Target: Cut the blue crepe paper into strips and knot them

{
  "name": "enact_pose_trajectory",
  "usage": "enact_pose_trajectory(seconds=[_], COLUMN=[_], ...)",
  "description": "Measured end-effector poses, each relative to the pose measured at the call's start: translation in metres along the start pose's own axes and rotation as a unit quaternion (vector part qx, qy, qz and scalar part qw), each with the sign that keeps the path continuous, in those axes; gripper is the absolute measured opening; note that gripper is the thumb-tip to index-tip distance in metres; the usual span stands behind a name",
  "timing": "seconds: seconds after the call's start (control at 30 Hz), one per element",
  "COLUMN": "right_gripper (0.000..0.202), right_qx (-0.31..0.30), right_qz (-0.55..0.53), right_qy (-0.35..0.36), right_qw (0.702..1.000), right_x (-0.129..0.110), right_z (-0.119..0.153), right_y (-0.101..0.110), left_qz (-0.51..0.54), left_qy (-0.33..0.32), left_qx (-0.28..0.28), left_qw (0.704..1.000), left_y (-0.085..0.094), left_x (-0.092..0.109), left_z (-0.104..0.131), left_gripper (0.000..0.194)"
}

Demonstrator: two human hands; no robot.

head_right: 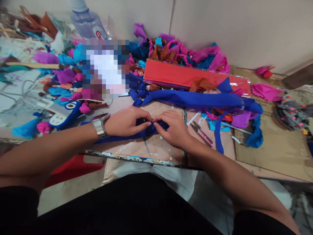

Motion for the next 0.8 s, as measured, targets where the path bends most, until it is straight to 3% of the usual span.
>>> enact_pose_trajectory(seconds=[0.17, 0.43, 0.8], right_gripper=[0.005, 0.007, 0.002], right_qx=[-0.003, -0.027, -0.012], right_qz=[0.002, -0.001, -0.016], right_qy=[0.004, -0.005, -0.012], right_qw=[1.0, 1.0, 1.0], right_x=[-0.001, -0.004, -0.004], right_z=[0.0, 0.0, 0.0], right_y=[0.0, -0.002, 0.0], left_qz=[-0.004, -0.105, -0.05], left_qy=[-0.018, -0.099, -0.052], left_qx=[0.023, 0.043, 0.008], left_qw=[1.0, 0.989, 0.997], left_y=[-0.002, -0.011, -0.004], left_x=[-0.001, 0.005, 0.002], left_z=[0.0, 0.003, 0.003], left_gripper=[0.022, 0.022, 0.024])
Point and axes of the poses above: each hand's wrist, its own z-axis away from the middle knuckle, its own y-axis out of the back of the hand, x = y × z, the point moved 2 cm from there along -z, towards the middle knuckle, and after that the axes turned 7 degrees about x, right-handed, at the moved point
